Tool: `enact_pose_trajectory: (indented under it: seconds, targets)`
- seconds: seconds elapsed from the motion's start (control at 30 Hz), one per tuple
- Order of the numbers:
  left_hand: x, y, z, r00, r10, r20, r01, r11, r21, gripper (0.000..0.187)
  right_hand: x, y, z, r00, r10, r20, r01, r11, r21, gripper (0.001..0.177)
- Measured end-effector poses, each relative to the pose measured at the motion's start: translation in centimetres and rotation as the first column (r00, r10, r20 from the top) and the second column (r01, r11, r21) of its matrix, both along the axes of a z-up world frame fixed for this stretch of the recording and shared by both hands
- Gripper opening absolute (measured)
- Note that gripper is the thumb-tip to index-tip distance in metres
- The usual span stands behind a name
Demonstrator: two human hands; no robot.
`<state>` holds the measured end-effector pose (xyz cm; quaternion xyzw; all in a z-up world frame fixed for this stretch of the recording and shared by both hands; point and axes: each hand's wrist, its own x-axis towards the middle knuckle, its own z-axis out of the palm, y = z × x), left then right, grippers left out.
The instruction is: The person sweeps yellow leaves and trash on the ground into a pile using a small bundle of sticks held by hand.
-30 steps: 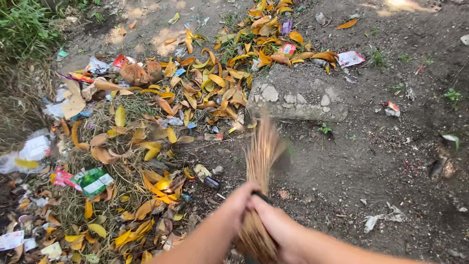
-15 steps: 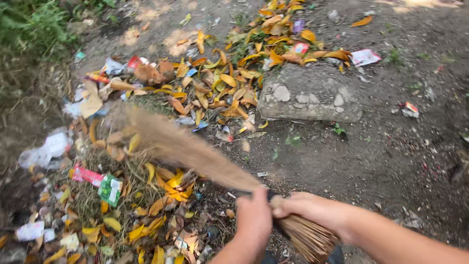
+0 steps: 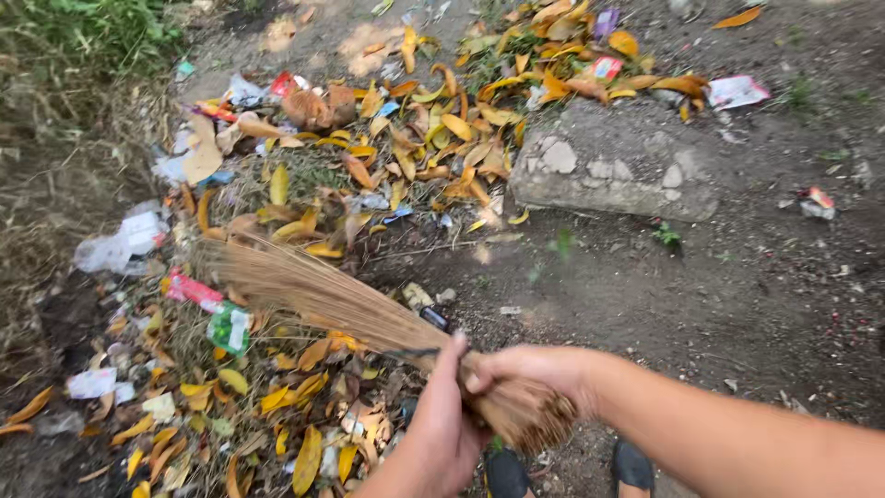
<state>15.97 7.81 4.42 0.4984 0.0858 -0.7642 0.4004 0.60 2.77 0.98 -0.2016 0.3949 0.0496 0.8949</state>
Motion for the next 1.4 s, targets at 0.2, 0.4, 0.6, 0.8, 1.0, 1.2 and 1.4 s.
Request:
enact_pose_trajectory:
  seconds: [0.2, 0.4, 0.6, 0.8, 1.0, 1.2, 1.4]
  targets:
    - [-0.9, 2.4, -3.8, 0.999, -0.041, 0.021, 0.042, 0.998, -0.037, 0.044, 0.7, 7.6, 0.0, 0.834, -0.543, -0.093, 0.55, 0.832, 0.076, 0.032]
    - [6.2, 1.0, -6.3, 0.98, -0.2, -0.006, 0.199, 0.975, 0.095, 0.038, 8.2, 5.6, 1.1, 0.93, -0.335, -0.153, 0.368, 0.869, 0.33, 0.038]
    - [5.0, 4.5, -1.6, 0.878, 0.346, 0.331, -0.342, 0.937, -0.073, 0.038, 7.0, 5.0, 0.2, 0.993, 0.03, 0.115, -0.045, 0.991, 0.128, 0.045]
    - [-3.7, 4.2, -3.9, 0.944, 0.11, 0.31, -0.102, 0.994, -0.042, 0.034, 0.7, 7.0, -2.2, 0.966, -0.259, -0.021, 0.259, 0.966, -0.019, 0.038]
    - [-1.2, 1.1, -7.6, 0.98, -0.197, 0.017, 0.196, 0.98, 0.045, 0.034, 1.8, 6.8, -1.4, 0.872, -0.447, -0.199, 0.469, 0.879, 0.085, 0.029]
    - [1.3, 0.2, -1.4, 0.953, 0.19, 0.236, -0.218, 0.971, 0.098, 0.031, 3.0, 3.5, 3.1, 0.991, -0.109, 0.079, 0.092, 0.977, 0.195, 0.044]
    - [-7.0, -4.7, 6.9, 0.847, 0.232, 0.478, -0.141, 0.966, -0.218, 0.041, -6.0, -0.6, 10.4, 0.953, -0.298, 0.056, 0.298, 0.954, 0.011, 0.045]
